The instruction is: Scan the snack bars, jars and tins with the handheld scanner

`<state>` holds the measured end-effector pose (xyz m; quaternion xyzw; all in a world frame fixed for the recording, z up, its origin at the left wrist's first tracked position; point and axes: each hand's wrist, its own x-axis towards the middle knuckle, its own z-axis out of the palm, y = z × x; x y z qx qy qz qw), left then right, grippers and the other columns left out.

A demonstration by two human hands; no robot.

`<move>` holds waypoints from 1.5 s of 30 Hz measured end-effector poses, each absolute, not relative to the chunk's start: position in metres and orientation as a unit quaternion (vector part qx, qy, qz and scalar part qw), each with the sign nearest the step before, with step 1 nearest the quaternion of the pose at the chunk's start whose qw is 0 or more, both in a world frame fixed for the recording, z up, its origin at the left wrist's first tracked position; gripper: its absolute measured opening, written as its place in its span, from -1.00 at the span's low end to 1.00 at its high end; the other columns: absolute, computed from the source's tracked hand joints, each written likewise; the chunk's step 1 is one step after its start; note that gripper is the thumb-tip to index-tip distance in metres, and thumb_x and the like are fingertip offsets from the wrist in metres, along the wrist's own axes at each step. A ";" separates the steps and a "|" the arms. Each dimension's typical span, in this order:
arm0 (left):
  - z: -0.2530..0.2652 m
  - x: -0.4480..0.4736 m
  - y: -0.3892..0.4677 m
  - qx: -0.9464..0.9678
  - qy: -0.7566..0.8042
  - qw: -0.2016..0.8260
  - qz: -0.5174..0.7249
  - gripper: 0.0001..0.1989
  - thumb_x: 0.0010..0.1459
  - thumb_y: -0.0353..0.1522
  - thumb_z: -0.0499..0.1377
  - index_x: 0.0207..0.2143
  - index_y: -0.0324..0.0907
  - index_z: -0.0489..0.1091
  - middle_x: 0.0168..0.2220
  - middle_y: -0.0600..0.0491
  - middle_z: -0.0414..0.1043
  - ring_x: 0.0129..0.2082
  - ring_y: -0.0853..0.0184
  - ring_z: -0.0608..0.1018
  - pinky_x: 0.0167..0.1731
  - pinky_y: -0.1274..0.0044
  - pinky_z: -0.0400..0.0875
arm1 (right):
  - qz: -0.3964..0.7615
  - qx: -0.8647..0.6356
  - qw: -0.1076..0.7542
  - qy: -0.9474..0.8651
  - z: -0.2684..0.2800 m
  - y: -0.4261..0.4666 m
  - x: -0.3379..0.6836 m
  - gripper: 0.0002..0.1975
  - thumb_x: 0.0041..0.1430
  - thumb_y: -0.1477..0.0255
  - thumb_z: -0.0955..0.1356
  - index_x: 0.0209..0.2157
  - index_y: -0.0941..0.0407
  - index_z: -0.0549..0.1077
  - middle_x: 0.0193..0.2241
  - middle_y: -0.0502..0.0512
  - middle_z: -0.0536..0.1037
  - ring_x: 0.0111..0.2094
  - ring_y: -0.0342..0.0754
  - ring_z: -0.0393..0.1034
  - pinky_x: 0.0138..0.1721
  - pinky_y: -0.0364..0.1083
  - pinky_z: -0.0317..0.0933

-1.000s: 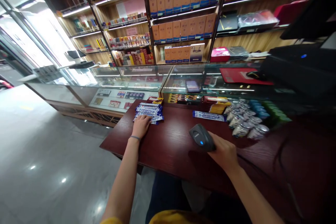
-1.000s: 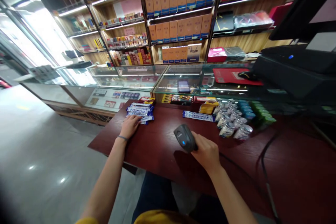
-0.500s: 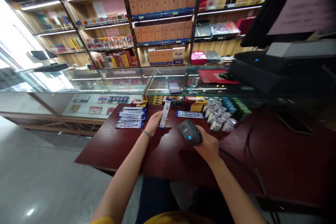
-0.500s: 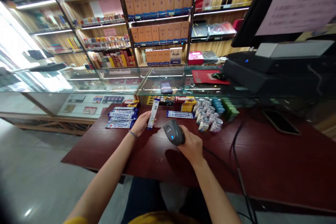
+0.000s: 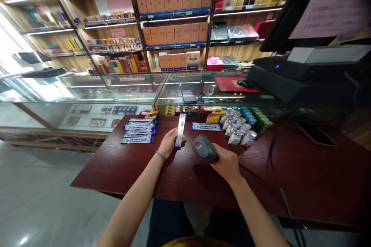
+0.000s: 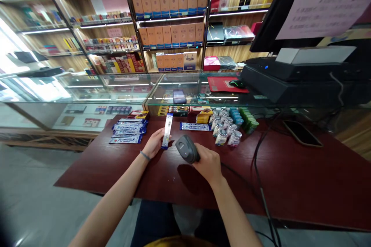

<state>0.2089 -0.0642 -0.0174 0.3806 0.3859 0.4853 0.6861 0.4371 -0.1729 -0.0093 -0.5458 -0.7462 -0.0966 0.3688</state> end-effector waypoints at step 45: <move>-0.041 0.322 -0.017 0.882 0.371 0.021 0.291 -0.71 0.20 -0.54 0.05 -0.09 -0.17 0.43 -0.11 -0.07 0.46 -0.06 0.20 0.44 0.01 0.35 0.36 | -0.260 -0.672 0.510 -0.470 -0.007 -0.171 0.474 -0.58 0.10 0.27 0.41 -0.06 0.21 0.44 -0.42 0.20 0.60 -0.48 0.02 0.51 -0.44 -0.10 0.32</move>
